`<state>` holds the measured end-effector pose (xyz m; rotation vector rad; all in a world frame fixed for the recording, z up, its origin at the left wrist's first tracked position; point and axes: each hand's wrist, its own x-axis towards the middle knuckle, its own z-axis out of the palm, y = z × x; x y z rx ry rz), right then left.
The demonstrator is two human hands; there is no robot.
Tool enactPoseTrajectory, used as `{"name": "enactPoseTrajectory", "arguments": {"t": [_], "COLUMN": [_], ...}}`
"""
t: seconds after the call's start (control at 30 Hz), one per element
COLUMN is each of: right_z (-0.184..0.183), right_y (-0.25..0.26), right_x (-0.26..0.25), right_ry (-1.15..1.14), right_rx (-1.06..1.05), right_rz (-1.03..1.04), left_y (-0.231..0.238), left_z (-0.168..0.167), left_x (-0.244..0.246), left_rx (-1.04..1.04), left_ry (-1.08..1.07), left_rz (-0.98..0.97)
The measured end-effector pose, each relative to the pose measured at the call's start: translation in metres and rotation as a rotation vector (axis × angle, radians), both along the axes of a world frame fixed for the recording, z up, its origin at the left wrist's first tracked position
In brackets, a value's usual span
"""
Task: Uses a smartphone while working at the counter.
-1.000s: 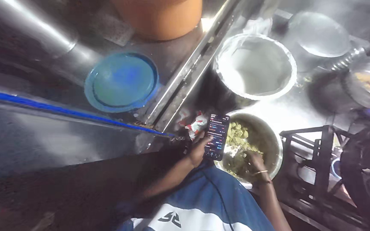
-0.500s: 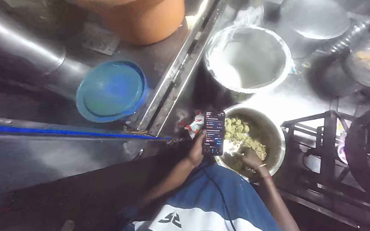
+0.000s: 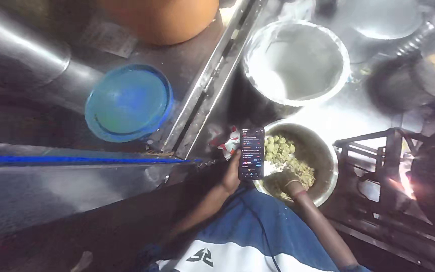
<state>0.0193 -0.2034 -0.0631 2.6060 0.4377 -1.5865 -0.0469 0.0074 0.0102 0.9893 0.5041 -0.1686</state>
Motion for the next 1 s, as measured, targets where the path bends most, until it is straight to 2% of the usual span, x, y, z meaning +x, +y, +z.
{"name": "enactPoseTrajectory", "arguments": {"t": [0.2,0.3,0.37,0.5,0.57,0.63,0.8,0.9,1.0], "right_z": [0.003,0.0,0.007,0.0,-0.002,0.006,0.006,0.009,0.002], "right_y": [0.007,-0.005,-0.016,-0.046,-0.055,-0.058,-0.06,-0.058,-0.053], "right_x": [-0.001,0.011,0.015,0.007,0.002,-0.002,-0.012,-0.015,-0.013], "right_ry": [0.18,0.206,0.169,-0.081,-0.167,-0.209,-0.232,-0.231,-0.276], "right_rx": [0.09,0.304,0.446,0.717,0.802,0.789,0.724,0.845,0.791], "right_rz": [0.18,0.212,-0.014,-0.615,-0.819,-0.948,-1.11,-1.001,-0.932], "left_y": [0.001,0.0,0.0,-0.003,-0.004,-0.004,-0.006,-0.004,-0.004], "left_z": [-0.002,-0.004,-0.006,-0.005,-0.004,-0.005,-0.005,-0.01,-0.01], "left_x": [-0.001,0.001,0.001,0.003,0.005,0.008,0.009,0.009,0.007], "left_rx": [0.011,0.049,0.067,0.098,0.096,0.087,0.101,0.158,0.197], "left_ry": [0.015,0.008,-0.002,0.042,0.057,0.055,0.072,0.067,0.084], "left_rz": [0.033,0.054,0.047,0.045,0.038,0.018,0.006,-0.006,-0.001]}}
